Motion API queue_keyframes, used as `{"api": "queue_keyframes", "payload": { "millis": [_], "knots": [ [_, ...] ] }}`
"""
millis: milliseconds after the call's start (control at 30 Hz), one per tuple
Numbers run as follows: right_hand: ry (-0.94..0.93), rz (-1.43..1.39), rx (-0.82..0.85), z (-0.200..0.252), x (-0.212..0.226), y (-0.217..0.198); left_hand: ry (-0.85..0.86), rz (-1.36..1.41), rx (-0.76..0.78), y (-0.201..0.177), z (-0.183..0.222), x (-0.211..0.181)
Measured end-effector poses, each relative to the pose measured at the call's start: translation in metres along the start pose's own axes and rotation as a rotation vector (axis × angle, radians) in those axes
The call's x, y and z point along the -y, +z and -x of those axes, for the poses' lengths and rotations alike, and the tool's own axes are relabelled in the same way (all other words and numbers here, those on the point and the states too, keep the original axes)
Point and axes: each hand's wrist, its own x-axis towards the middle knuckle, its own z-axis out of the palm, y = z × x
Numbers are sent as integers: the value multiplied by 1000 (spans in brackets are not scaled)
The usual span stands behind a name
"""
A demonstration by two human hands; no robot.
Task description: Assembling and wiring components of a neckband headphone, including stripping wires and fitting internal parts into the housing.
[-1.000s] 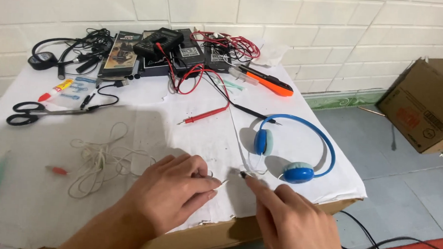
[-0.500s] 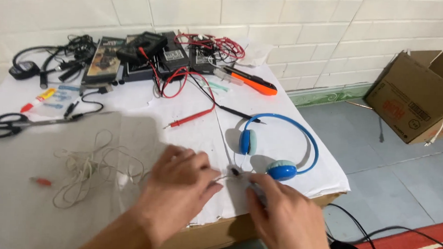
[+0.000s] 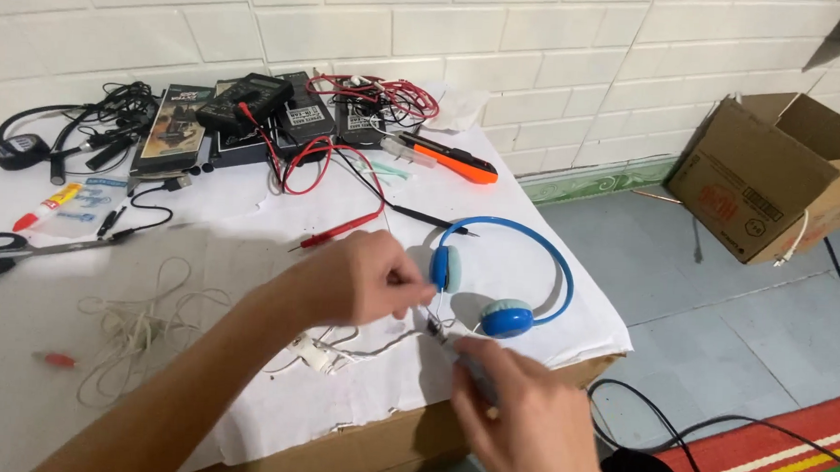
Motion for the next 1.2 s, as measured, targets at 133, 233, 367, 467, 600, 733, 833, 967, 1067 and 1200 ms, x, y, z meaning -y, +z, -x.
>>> {"api": "queue_keyframes", "payload": {
  "millis": [133, 233, 367, 467, 600, 733, 833, 967, 1067, 1200],
  "knots": [
    [35, 68, -38, 1, 2, 16, -240, 38, 134, 1, -10, -25],
    [-14, 194, -63, 1, 8, 27, -211, 77, 132, 8, -19, -23],
    [-45, 210, -26, 4, 21, 31, -140, -11, 100, 10, -21, -27],
    [-55, 190, -14, 6, 23, 35, -135, -95, 48, 7, -21, -28],
    [-21, 192, 57, 3, 25, 32, -101, -98, 8, 10, -25, -22],
    [10, 227, 90, 1, 19, 31, -25, 142, 201, 7, -20, -12],
    [50, 211, 211, -4, 21, 22, 44, 43, 200, 8, -23, -6],
    [5, 226, 101, -4, 23, 29, 44, 98, 7, 10, -30, -10],
    [-29, 217, 79, -2, 24, 33, 0, 192, -127, 5, -31, -13],
    [-50, 268, 93, -4, 22, 32, -66, 329, -374, 7, -39, -10]
  ]
}}
